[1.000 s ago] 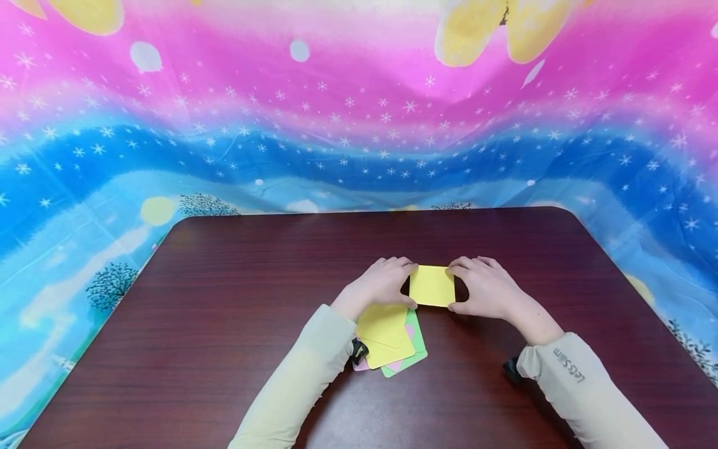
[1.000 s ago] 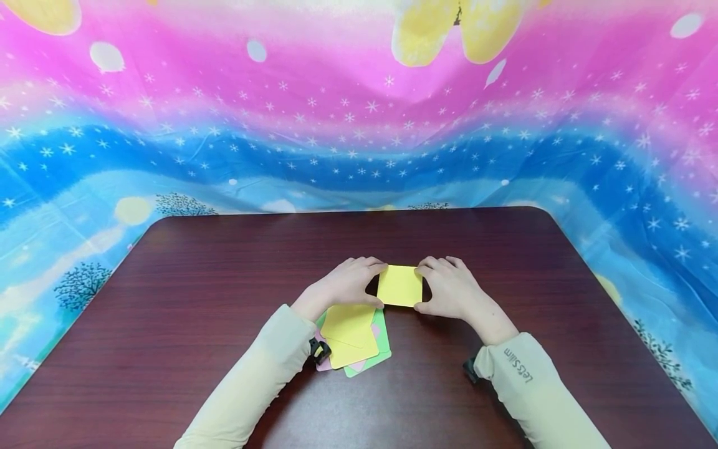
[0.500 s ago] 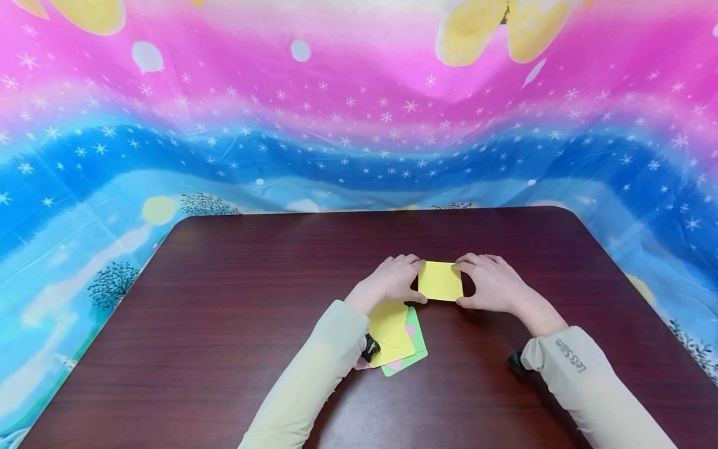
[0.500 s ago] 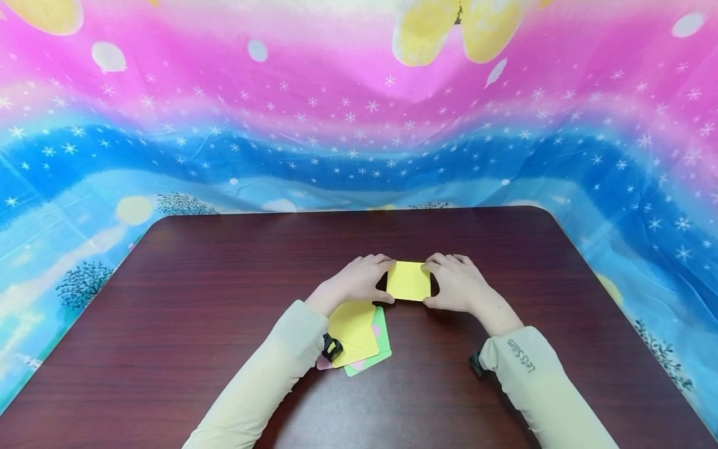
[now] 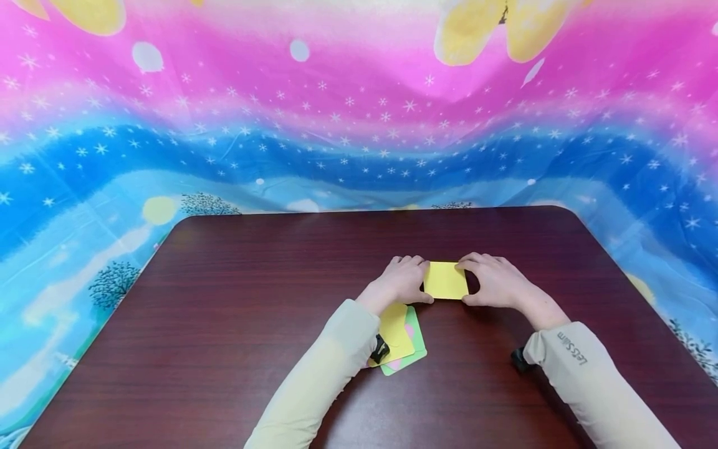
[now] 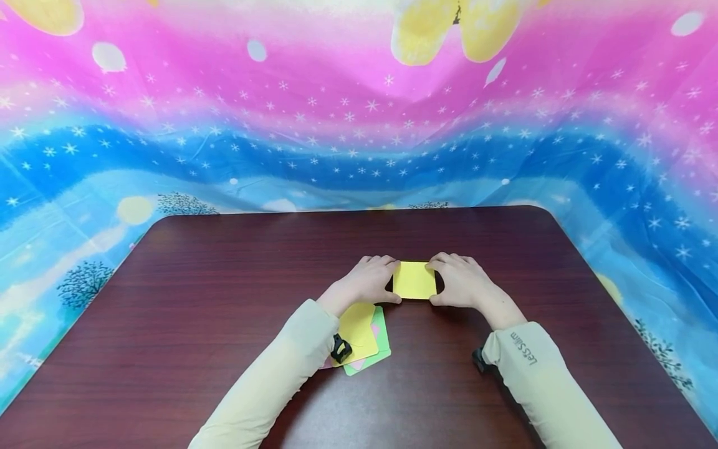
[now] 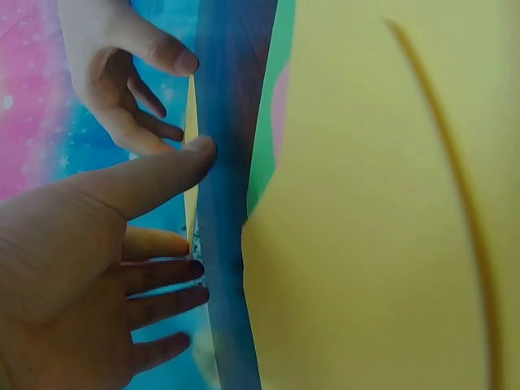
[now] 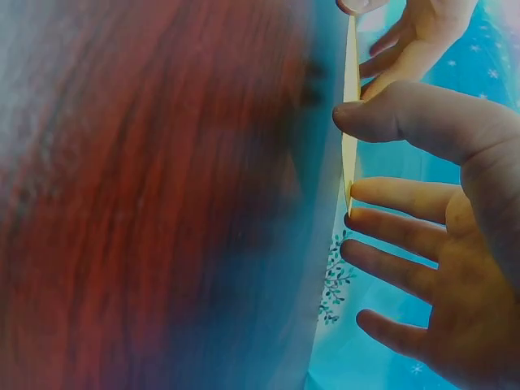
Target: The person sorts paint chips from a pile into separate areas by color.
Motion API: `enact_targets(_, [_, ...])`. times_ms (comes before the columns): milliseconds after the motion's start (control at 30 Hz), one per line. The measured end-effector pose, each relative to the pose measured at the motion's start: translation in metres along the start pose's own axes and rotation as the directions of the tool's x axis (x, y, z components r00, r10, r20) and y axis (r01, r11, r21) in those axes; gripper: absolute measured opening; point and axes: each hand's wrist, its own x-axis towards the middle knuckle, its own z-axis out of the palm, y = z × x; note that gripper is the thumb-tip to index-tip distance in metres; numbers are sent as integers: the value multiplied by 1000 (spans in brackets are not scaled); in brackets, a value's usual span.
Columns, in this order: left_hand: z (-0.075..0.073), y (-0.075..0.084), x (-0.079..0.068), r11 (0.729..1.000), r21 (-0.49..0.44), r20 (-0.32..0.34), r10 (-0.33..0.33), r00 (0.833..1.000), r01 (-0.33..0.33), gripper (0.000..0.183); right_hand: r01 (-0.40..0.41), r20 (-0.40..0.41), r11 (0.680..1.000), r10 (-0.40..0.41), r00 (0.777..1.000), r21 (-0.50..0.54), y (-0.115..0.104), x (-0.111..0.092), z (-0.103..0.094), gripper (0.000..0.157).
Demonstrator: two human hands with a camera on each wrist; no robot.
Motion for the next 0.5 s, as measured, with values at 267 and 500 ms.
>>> enact_targets(267, [0,9,5,1000,30,7,-9,1000,9,77,-8,7,1000,7,1000,7,8,-1,1,62])
enact_targets(500, [2,11,7,999,28,34,-21,999,20,76,-8,15,1000,8,1000,10,12,0,5,61])
